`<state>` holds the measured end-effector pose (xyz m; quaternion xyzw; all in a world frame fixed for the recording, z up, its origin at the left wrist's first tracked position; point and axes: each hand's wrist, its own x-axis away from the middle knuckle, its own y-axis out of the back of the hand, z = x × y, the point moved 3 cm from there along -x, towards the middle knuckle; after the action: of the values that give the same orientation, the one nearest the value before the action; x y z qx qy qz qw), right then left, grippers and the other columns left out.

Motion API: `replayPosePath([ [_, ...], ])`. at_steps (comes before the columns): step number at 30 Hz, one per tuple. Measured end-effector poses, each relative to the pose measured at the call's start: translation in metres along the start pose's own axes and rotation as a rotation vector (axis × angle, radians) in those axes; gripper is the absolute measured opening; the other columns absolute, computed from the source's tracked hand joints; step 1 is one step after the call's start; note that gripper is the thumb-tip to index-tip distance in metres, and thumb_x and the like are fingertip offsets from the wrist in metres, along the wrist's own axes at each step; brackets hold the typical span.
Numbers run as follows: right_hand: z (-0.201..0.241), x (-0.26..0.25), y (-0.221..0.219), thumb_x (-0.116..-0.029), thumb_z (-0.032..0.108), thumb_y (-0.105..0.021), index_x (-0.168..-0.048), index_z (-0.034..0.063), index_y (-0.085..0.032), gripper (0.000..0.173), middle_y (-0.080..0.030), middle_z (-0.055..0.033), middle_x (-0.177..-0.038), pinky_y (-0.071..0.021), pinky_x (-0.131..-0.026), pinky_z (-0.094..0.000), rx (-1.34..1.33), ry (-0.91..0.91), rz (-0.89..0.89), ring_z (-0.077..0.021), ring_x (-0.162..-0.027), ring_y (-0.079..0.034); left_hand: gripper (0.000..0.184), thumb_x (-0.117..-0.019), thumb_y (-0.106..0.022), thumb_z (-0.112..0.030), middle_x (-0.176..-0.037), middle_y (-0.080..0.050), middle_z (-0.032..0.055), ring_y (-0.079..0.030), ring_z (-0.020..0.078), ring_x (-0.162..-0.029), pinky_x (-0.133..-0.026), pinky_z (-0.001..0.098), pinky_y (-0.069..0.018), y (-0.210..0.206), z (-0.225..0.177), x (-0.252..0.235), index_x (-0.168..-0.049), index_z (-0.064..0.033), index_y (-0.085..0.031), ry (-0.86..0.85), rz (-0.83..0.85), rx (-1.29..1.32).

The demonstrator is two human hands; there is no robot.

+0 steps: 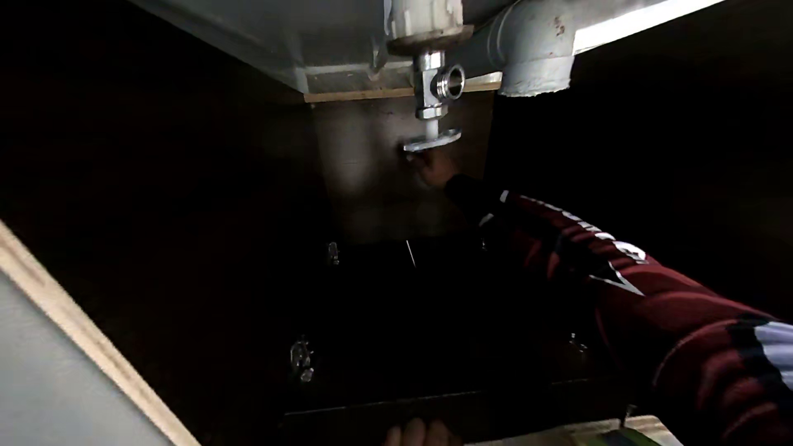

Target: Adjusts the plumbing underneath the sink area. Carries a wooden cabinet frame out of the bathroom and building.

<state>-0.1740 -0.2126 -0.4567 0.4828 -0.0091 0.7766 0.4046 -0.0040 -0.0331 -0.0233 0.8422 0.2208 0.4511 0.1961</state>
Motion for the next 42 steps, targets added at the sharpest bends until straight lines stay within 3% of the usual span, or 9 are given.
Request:
replayPosePath([
  [3,-0.002,0.057,0.012,-0.1089,0.047,-0.046,-0.148,0.0132,-0.054,0.052,-0.065,-0.0197,-0.135,-0.0467,-0.107,-0.0629,0.162,-0.157,0.22,-0.0391,-0.125,-0.062,0.05,-0.0967,-0.058,-0.06,-0.086,-0.073,0.004,-0.069,0.0243,-0.08,-0.068,0.0408,-0.0541,-0.001,-0.002,0.002,-0.09,-0.0139,-0.076,0.014,0.021,-0.011],
  [7,0.03,0.138,0.05,-0.1082,0.037,-0.051,-0.132,0.0049,-0.064,0.042,-0.066,-0.0232,-0.129,-0.0478,-0.101,-0.0662,0.614,-0.231,0.606,-0.0432,-0.122,-0.062,0.057,-0.0941,-0.054,-0.067,-0.086,-0.073,0.003,-0.071,0.0236,-0.083,-0.071,0.0418,-0.0561,-0.004,-0.004,0.005,-0.088,-0.0155,-0.076,0.003,-0.036,-0.058],
  [10,0.069,0.21,0.088,-0.1051,0.043,-0.055,-0.118,0.0074,-0.071,0.041,-0.071,-0.0197,-0.114,-0.0521,-0.091,-0.0663,0.84,-0.119,0.81,-0.0411,-0.11,-0.068,0.064,-0.0919,-0.046,-0.074,-0.083,-0.072,0.0018,-0.071,0.0227,-0.081,-0.069,0.0423,-0.0578,-0.013,-0.004,0.009,-0.082,-0.017,-0.075,-0.019,-0.164,-0.122],
  [13,0.086,0.314,0.136,-0.1015,0.064,-0.047,-0.104,0.0096,-0.071,0.06,-0.07,-0.0147,-0.092,-0.0547,-0.079,-0.0634,0.618,0.063,0.775,-0.0361,-0.09,-0.069,0.065,-0.09,-0.048,-0.076,-0.082,-0.071,0.0026,-0.071,0.0236,-0.08,-0.069,0.0437,-0.0582,-0.015,-0.004,0.011,-0.084,-0.0167,-0.074,-0.032,-0.203,-0.133],
  [15,0.085,0.38,0.157,-0.0958,0.077,-0.042,-0.099,0.0089,-0.07,0.073,-0.068,-0.0159,-0.086,-0.054,-0.077,-0.0642,0.543,0.02,0.747,-0.0376,-0.087,-0.069,0.065,-0.0884,-0.052,-0.075,-0.086,-0.073,0.0039,-0.072,0.0253,-0.083,-0.071,0.046,-0.0591,-0.013,-0.004,0.01,-0.086,-0.015,-0.075,-0.031,-0.172,-0.133],
  [18,0.067,0.436,0.167,-0.0864,0.089,-0.038,-0.096,0.0084,-0.07,0.088,-0.069,-0.0168,-0.081,-0.0541,-0.073,-0.0626,0.686,-0.03,0.67,-0.0401,-0.084,-0.07,0.064,-0.0875,-0.057,-0.074,-0.09,-0.074,0.0058,-0.073,0.027,-0.088,-0.075,0.0487,-0.0593,-0.011,-0.006,0.009,-0.09,-0.013,-0.076,-0.02,-0.121,-0.138],
  [22,0.058,0.462,0.158,-0.082,0.085,-0.056,-0.105,0.0092,-0.068,0.08,-0.07,-0.0166,-0.085,-0.0553,-0.072,-0.0613,0.693,0.018,0.457,-0.0402,-0.083,-0.071,0.063,-0.0909,-0.061,-0.069,-0.106,-0.074,0.0114,-0.07,0.033,-0.105,-0.09,0.0556,-0.0552,-0.005,-0.013,0.007,-0.105,-0.0089,-0.075,0.062,0.087,-0.124],
  [27,0.048,0.477,0.151,-0.0807,0.088,-0.053,-0.104,0.0083,-0.067,0.084,-0.07,-0.0155,-0.083,-0.055,-0.071,-0.0604,0.637,0.132,0.289,-0.038,-0.081,-0.071,0.067,-0.0956,-0.056,-0.067,-0.126,-0.068,0.0144,-0.062,0.0347,-0.124,-0.106,0.0581,-0.0457,0.002,-0.024,0.009,-0.123,-0.0075,-0.068,0.161,0.291,-0.153],
  [42,0.025,0.557,0.131,-0.0818,0.087,-0.052,-0.103,0.0087,-0.068,0.083,-0.071,-0.0142,-0.085,-0.0559,-0.075,-0.0584,0.617,0.179,0.186,-0.0361,-0.084,-0.071,0.064,-0.0994,-0.055,-0.061,-0.133,-0.065,0.0157,-0.058,0.0353,-0.129,-0.108,0.0585,-0.045,-0.024,-0.07,0.055,-0.131,-0.0063,-0.064,0.172,0.38,-0.21],
])
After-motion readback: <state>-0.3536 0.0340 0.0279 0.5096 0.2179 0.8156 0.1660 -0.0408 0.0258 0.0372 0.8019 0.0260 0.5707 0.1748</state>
